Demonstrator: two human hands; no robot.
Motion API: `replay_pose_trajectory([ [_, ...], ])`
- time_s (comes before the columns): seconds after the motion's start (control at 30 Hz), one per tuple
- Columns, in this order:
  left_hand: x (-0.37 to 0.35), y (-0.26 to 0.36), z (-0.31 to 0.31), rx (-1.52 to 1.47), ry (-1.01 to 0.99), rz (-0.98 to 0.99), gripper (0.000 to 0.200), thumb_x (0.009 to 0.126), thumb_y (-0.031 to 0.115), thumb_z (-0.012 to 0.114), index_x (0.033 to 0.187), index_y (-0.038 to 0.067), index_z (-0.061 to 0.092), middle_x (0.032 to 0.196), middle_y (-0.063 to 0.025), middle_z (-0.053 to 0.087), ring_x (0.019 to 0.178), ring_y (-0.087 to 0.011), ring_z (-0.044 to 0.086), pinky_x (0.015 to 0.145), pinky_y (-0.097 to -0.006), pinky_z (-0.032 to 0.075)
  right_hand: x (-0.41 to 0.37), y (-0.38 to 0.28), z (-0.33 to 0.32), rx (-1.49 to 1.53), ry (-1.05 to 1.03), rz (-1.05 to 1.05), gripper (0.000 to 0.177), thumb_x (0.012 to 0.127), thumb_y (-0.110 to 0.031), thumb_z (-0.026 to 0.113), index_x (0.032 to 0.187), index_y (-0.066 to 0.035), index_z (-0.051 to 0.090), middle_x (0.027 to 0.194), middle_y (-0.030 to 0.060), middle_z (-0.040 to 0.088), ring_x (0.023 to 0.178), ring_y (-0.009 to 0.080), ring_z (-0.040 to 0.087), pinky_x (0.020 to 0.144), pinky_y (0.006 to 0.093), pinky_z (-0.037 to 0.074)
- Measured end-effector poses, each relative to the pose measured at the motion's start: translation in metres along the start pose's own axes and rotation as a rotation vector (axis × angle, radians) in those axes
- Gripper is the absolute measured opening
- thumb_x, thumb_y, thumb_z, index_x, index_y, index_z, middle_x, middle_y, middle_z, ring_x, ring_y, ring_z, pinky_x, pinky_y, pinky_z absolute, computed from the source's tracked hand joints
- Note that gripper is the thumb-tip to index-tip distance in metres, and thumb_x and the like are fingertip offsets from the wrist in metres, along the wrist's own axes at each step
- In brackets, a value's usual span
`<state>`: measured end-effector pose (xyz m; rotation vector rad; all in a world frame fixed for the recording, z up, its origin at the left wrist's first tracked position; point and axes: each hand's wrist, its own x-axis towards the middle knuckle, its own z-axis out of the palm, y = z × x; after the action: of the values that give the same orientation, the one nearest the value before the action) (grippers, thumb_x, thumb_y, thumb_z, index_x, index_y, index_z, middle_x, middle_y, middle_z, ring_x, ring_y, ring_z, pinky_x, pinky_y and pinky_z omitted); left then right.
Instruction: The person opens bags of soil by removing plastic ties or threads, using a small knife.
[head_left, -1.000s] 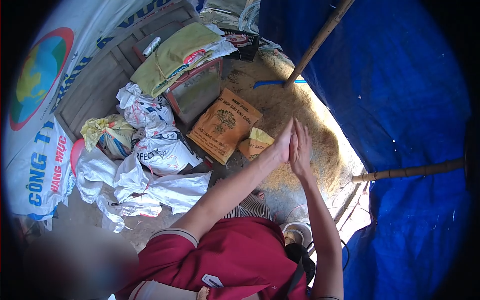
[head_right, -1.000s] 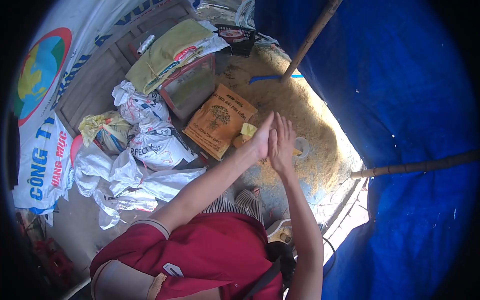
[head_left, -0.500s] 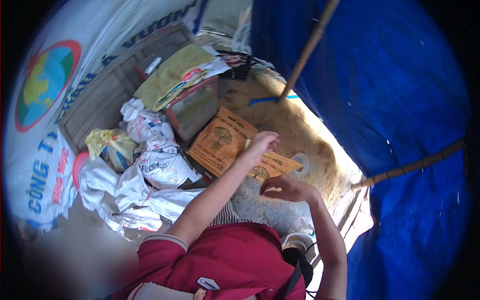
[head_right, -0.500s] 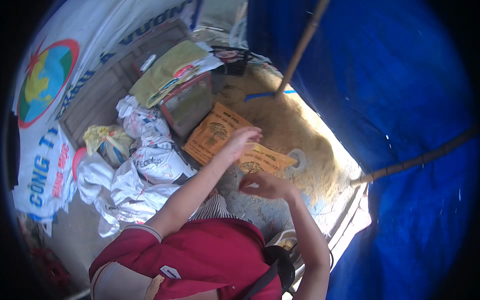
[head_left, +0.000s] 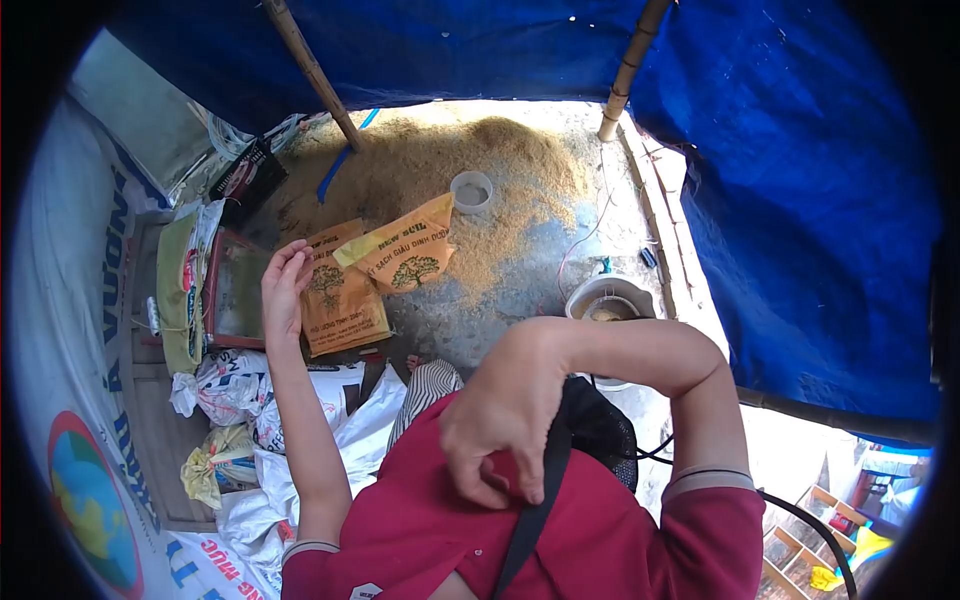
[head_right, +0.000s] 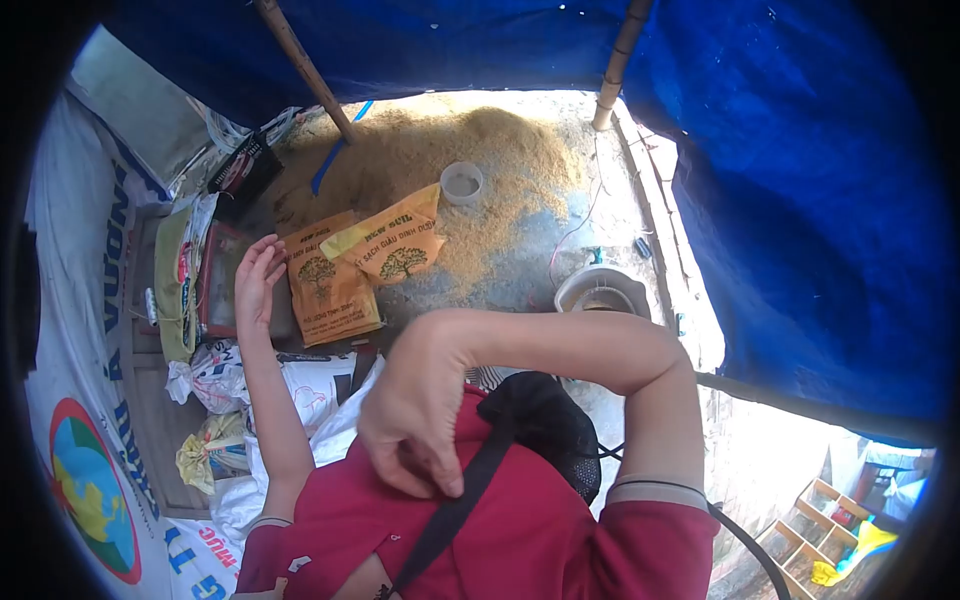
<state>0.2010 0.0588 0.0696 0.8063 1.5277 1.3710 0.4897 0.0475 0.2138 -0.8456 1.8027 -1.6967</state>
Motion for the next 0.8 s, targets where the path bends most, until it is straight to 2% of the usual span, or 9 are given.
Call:
replay_pose_trajectory([
  [0.03, -0.006, 0.004, 0.006, 0.006, 0.004, 0.002, 0.022, 0.091, 0.015, 0.055, 0.112, 0.008, 0.06, 0.103, -0.002, 0.063, 0.097, -0.0106, 0.058, 0.084, -0.0263, 0.043, -0.009, 0.0, 0.009, 0.016, 0.032, 0.07, 0.027, 0.072, -0.018, 0.075, 0.088, 0.001, 0.064, 0.082, 0.0136, 0.066, 0.078, 0.025, 0.064, 0.07, 0.0346, 0.048],
  [0.07, -0.012, 0.008, 0.011, 0.05, -0.002, 0.008, 0.022, 0.091, 0.014, 0.055, 0.112, 0.007, 0.06, 0.103, -0.002, 0.063, 0.097, -0.0102, 0.057, 0.084, -0.0248, 0.043, -0.016, 0.002, 0.017, 0.011, 0.027, 0.066, 0.027, 0.072, -0.018, 0.075, 0.088, 0.001, 0.064, 0.082, 0.0136, 0.066, 0.078, 0.025, 0.064, 0.07, 0.0346, 0.048],
  [0.13, -0.019, 0.012, 0.014, 0.095, 0.01, 0.021, 0.022, 0.091, 0.014, 0.055, 0.112, 0.006, 0.06, 0.103, -0.002, 0.062, 0.097, -0.0098, 0.057, 0.083, -0.0233, 0.042, -0.027, 0.008, 0.03, 0.086, 0.073, 0.206, 0.027, 0.072, -0.018, 0.075, 0.088, 0.001, 0.064, 0.08, 0.0134, 0.066, 0.077, 0.0248, 0.065, 0.068, 0.0351, 0.049],
  [0.2, -0.02, 0.014, 0.015, 0.216, -0.052, 0.049, 0.024, 0.092, 0.018, 0.054, 0.114, 0.008, 0.059, 0.108, -0.003, 0.062, 0.105, -0.0126, 0.055, 0.092, -0.0289, 0.039, -0.03, 0.005, 0.038, 0.074, 0.059, 0.182, 0.024, 0.073, -0.017, 0.073, 0.085, 0.001, 0.064, 0.077, 0.0132, 0.066, 0.076, 0.0253, 0.065, 0.066, 0.0355, 0.049],
  [0.23, -0.021, 0.016, 0.017, 0.214, -0.066, 0.068, 0.024, 0.092, 0.018, 0.054, 0.113, 0.007, 0.059, 0.108, -0.0032, 0.062, 0.105, -0.0123, 0.056, 0.092, -0.0285, 0.039, -0.031, -0.001, 0.041, 0.028, 0.084, 0.179, 0.023, 0.073, -0.017, 0.072, 0.083, 0.001, 0.064, 0.075, 0.0134, 0.066, 0.075, 0.0259, 0.065, 0.066, 0.0358, 0.049],
  [0.47, -0.003, 0.023, 0.023, 0.285, -0.191, 0.181, 0.025, 0.092, 0.016, 0.055, 0.114, 0.005, 0.059, 0.106, -0.0031, 0.063, 0.101, -0.0114, 0.057, 0.089, -0.0274, 0.042, -0.037, -0.016, 0.047, -0.061, 0.176, 0.204, 0.019, 0.077, -0.017, 0.068, 0.078, 0.002, 0.062, 0.07, 0.0152, 0.063, 0.071, 0.028, 0.063, 0.063, 0.0382, 0.047],
  [0.63, 0.007, 0.042, 0.0, 0.279, -0.252, 0.227, 0.023, 0.09, 0.01, 0.057, 0.111, 0.003, 0.059, 0.103, -0.0034, 0.062, 0.098, -0.011, 0.057, 0.088, -0.0249, 0.043, -0.027, -0.018, 0.051, -0.07, 0.236, 0.304, 0.02, 0.081, -0.019, 0.066, 0.082, 0.001, 0.061, 0.071, 0.0143, 0.062, 0.071, 0.0282, 0.062, 0.063, 0.0393, 0.045],
  [0.7, 0.015, 0.053, -0.012, 0.249, -0.258, 0.269, 0.02, 0.089, 0.004, 0.056, 0.109, 0.001, 0.059, 0.101, -0.0044, 0.062, 0.097, -0.011, 0.058, 0.088, -0.0244, 0.045, -0.024, -0.014, 0.06, 0.125, 0.402, 0.311, 0.02, 0.081, -0.019, 0.065, 0.085, 0.001, 0.061, 0.072, 0.0127, 0.062, 0.072, 0.0265, 0.061, 0.064, 0.0358, 0.045],
  [0.8, 0.021, 0.07, -0.035, 0.293, -0.269, 0.335, 0.021, 0.089, 0.003, 0.055, 0.11, 0.0, 0.058, 0.102, -0.0065, 0.063, 0.097, -0.0122, 0.059, 0.087, -0.0255, 0.046, -0.011, -0.032, 0.07, 0.071, 0.471, 0.491, 0.019, 0.086, -0.02, 0.06, 0.089, -0.001, 0.058, 0.072, 0.0142, 0.06, 0.072, 0.03, 0.06, 0.064, 0.0384, 0.044],
])
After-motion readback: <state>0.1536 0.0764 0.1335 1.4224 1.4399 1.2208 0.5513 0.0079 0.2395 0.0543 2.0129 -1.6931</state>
